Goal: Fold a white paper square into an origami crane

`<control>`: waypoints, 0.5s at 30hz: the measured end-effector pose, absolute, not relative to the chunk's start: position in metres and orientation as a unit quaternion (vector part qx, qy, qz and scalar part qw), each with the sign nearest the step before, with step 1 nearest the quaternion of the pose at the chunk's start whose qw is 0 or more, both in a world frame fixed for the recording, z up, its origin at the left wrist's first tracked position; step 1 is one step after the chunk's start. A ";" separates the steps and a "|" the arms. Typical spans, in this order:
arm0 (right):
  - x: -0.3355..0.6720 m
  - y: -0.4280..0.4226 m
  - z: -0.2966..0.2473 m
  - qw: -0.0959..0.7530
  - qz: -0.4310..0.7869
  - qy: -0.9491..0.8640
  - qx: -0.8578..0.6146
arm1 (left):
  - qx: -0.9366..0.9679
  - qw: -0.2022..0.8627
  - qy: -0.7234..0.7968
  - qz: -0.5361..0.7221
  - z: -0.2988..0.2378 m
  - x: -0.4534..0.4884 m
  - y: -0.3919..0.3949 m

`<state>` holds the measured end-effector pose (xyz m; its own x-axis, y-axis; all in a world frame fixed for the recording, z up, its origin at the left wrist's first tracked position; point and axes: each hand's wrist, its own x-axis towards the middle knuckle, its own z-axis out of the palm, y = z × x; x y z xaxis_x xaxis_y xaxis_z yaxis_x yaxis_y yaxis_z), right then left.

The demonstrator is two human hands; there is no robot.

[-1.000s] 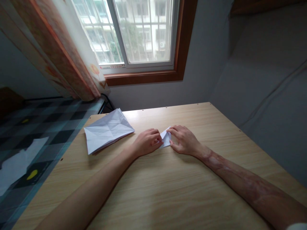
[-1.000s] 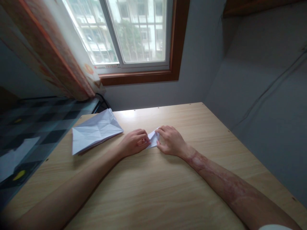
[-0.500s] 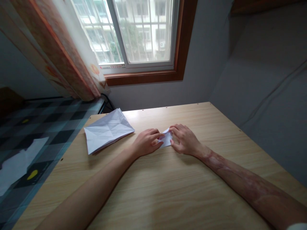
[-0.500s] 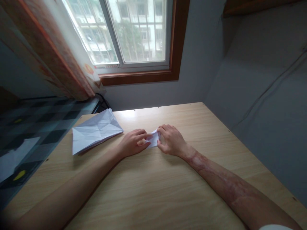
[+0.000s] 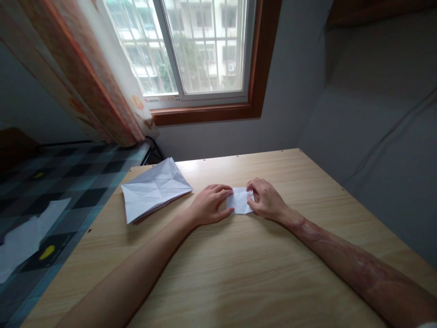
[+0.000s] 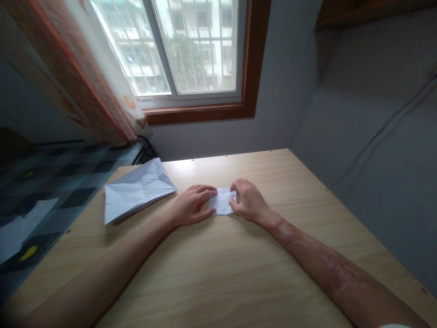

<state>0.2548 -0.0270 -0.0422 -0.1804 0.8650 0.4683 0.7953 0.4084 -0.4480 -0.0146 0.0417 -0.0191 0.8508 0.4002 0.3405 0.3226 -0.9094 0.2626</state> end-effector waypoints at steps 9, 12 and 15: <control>0.255 -0.026 -0.043 0.335 0.043 -0.772 -0.539 | 0.936 0.062 0.229 0.260 -0.027 -0.017 0.050; 0.255 -0.026 -0.044 0.332 0.044 -0.770 -0.543 | 0.939 0.052 0.226 0.255 -0.029 -0.017 0.051; 0.254 -0.027 -0.045 0.335 0.038 -0.767 -0.546 | 0.943 0.064 0.210 0.248 -0.030 -0.016 0.050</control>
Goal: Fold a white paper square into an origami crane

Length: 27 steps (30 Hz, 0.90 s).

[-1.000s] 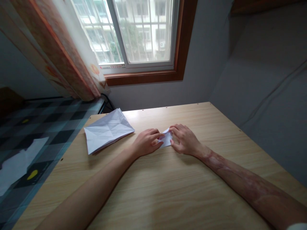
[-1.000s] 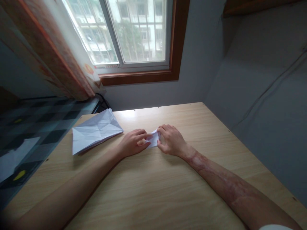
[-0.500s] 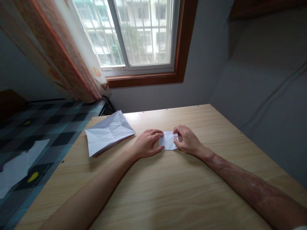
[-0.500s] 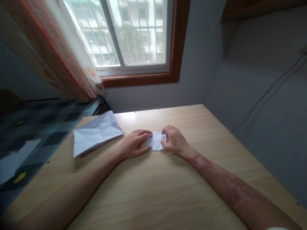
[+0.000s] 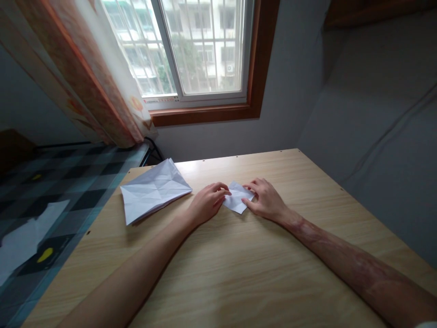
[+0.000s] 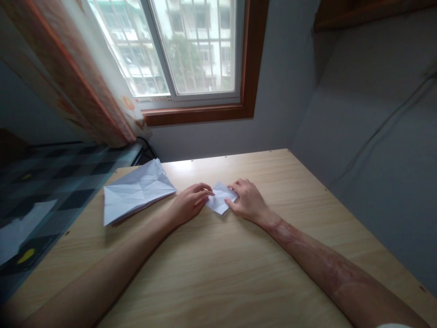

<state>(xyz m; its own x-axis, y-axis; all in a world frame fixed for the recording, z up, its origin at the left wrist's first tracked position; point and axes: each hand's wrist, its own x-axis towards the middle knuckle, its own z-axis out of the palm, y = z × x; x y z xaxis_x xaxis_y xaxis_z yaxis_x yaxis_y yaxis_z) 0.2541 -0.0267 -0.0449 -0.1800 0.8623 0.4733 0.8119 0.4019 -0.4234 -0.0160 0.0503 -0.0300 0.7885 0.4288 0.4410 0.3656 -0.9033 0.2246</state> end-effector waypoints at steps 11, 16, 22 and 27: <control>0.253 -0.029 -0.043 0.337 0.001 -0.767 -0.546 | 0.945 0.081 0.206 0.239 -0.029 -0.016 0.050; 0.255 -0.024 -0.048 0.368 0.028 -0.760 -0.535 | 0.948 0.083 0.202 0.230 -0.029 -0.015 0.050; 0.258 -0.020 -0.052 0.382 0.053 -0.747 -0.541 | 0.949 0.089 0.196 0.231 -0.030 -0.016 0.051; 0.260 -0.018 -0.053 0.377 0.051 -0.744 -0.549 | 0.948 0.089 0.190 0.238 -0.027 -0.016 0.049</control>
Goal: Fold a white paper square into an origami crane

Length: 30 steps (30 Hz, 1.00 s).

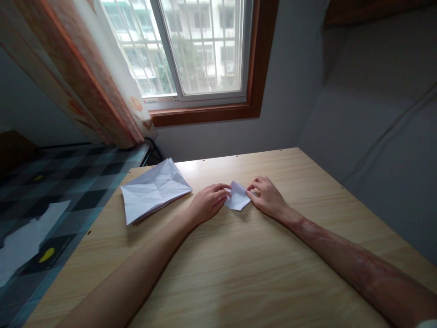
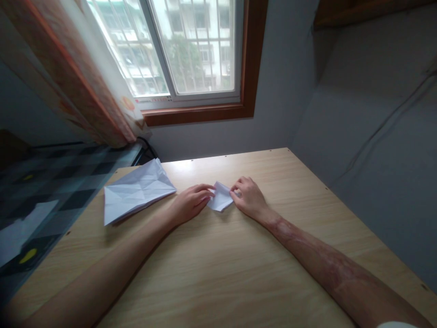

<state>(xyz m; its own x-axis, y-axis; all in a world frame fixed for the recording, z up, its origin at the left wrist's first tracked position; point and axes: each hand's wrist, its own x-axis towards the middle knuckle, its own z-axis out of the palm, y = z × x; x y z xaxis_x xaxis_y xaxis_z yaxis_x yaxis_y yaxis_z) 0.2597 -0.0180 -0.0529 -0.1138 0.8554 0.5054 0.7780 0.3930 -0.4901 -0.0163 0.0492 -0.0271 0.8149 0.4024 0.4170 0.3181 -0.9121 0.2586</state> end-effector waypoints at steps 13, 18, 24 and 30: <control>0.263 -0.023 -0.039 0.393 0.192 -0.759 -0.483 | 0.952 0.084 0.188 0.226 -0.029 -0.015 0.053; 0.260 -0.029 -0.039 0.405 0.106 -0.770 -0.481 | 0.950 0.065 0.204 0.228 -0.028 -0.016 0.053; 0.257 -0.033 -0.036 0.392 0.103 -0.792 -0.457 | 0.949 0.070 0.208 0.227 -0.031 -0.017 0.055; 0.264 -0.021 -0.046 0.379 0.124 -0.779 -0.483 | 0.947 0.090 0.205 0.231 -0.031 -0.018 0.056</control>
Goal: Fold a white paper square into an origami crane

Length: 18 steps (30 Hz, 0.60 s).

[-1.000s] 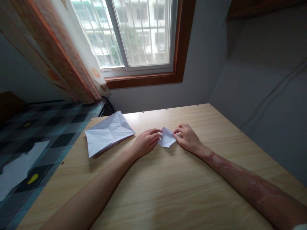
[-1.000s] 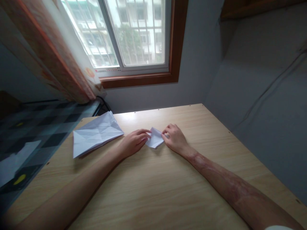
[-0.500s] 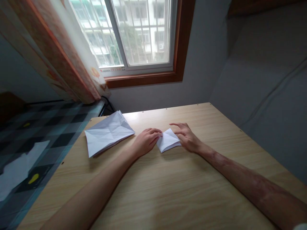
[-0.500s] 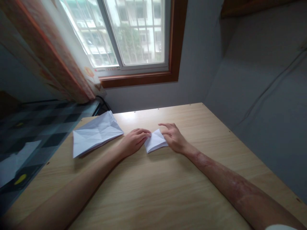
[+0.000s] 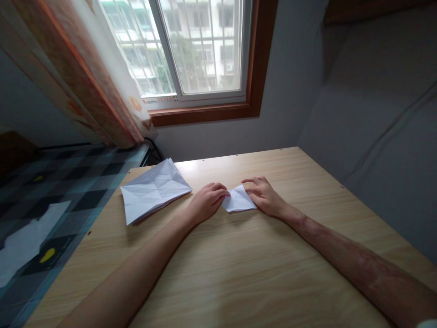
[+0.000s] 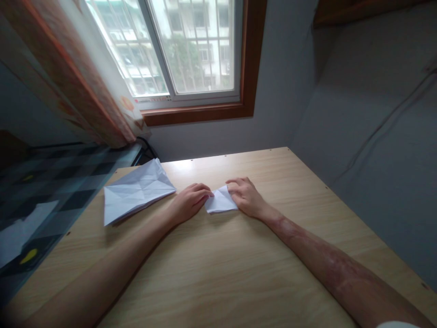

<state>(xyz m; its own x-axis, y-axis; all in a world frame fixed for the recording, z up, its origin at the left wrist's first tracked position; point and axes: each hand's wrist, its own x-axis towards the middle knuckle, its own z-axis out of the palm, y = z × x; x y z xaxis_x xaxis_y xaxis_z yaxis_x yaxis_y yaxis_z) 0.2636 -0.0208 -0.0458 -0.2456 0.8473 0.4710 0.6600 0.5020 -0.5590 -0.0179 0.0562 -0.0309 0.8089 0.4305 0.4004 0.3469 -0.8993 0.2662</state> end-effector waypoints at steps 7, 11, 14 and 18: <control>0.269 -0.018 -0.049 0.356 0.148 -0.801 -0.458 | 0.946 0.098 0.207 0.228 -0.029 -0.018 0.055; 0.272 -0.016 -0.051 0.352 0.142 -0.810 -0.446 | 0.945 0.105 0.209 0.230 -0.029 -0.017 0.055; 0.274 -0.012 -0.055 0.341 0.143 -0.816 -0.445 | 0.944 0.113 0.208 0.229 -0.028 -0.017 0.055; 0.276 -0.010 -0.059 0.312 0.133 -0.828 -0.446 | 0.943 0.113 0.209 0.234 -0.030 -0.017 0.056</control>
<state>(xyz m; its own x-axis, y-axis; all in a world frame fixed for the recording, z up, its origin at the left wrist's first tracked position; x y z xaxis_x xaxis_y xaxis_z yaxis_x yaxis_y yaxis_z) 0.2758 -0.0102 -0.0587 -0.4076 0.8214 0.3989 0.6548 0.5674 -0.4993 -0.0174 0.0561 -0.0300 0.8034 0.4460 0.3946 0.3406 -0.8877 0.3099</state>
